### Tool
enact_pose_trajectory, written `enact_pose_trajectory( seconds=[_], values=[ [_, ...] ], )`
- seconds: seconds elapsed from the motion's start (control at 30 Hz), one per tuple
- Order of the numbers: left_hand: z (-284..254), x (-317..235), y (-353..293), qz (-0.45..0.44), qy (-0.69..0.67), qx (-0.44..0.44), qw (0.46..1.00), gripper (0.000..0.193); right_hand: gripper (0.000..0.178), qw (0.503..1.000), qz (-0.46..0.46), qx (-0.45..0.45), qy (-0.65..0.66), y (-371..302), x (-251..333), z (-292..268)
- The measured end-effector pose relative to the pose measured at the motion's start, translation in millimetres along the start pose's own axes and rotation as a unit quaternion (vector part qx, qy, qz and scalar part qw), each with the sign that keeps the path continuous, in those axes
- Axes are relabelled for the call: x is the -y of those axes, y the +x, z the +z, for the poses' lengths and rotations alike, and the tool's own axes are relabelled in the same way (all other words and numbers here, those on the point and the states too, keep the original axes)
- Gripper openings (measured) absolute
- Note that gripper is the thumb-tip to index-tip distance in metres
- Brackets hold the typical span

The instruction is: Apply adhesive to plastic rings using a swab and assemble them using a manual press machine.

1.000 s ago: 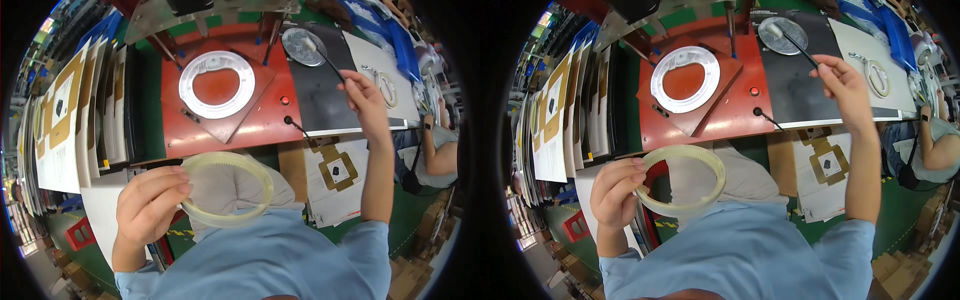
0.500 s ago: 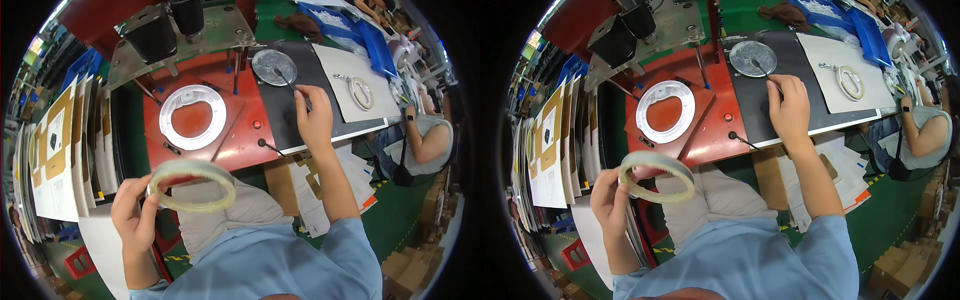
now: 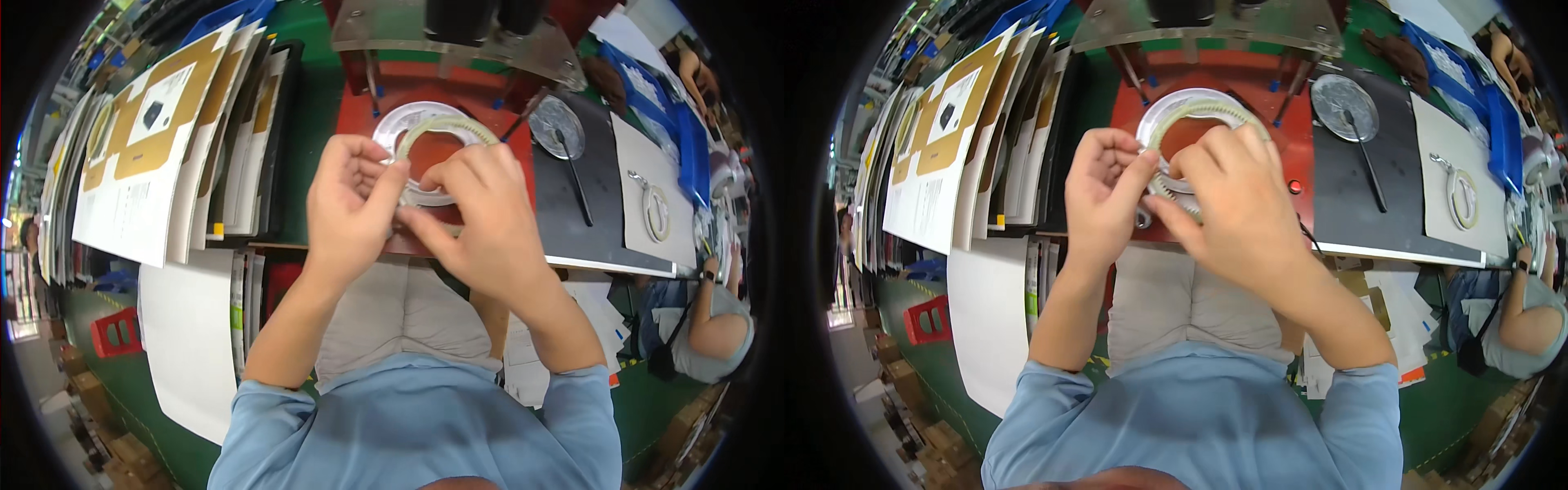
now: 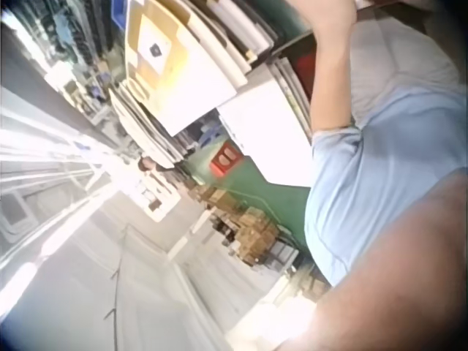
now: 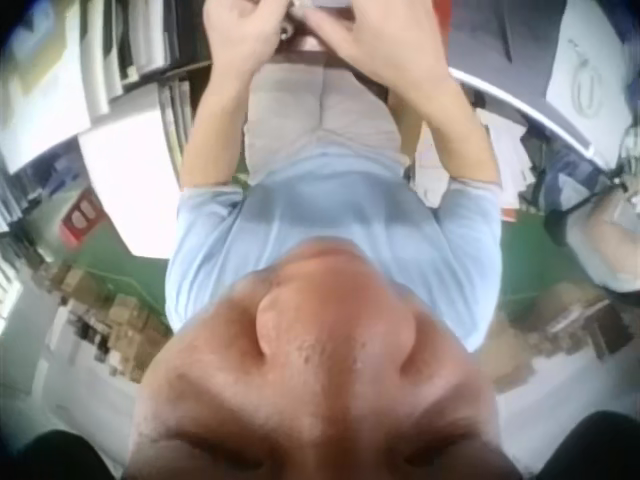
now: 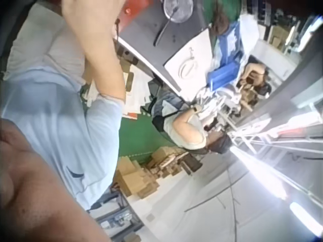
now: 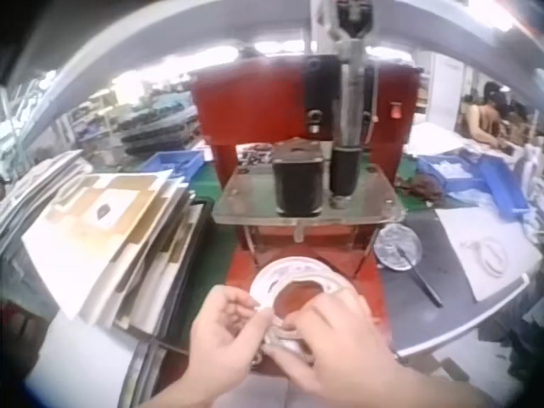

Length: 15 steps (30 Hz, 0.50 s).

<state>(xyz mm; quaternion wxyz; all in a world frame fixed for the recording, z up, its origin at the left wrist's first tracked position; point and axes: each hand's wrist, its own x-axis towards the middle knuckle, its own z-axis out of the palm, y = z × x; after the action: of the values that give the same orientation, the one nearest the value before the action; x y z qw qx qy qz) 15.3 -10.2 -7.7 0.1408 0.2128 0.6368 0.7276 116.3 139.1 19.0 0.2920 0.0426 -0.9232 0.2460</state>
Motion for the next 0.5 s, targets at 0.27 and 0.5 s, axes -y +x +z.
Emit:
enact_pose_trajectory(
  seconds=[0.27, 0.5],
  values=[
    [11, 5, 20, 0.012, 0.076, -0.056, 0.995, 0.023, 0.017, 0.996, 0.035, 0.075, 0.014, 35, -14, -4],
    [-5, 15, 21, 0.146, 0.255, -0.044, 0.955, 0.017, 0.017, 0.99, 0.038, 0.137, -0.015, 43, -29, -17]
  ],
)
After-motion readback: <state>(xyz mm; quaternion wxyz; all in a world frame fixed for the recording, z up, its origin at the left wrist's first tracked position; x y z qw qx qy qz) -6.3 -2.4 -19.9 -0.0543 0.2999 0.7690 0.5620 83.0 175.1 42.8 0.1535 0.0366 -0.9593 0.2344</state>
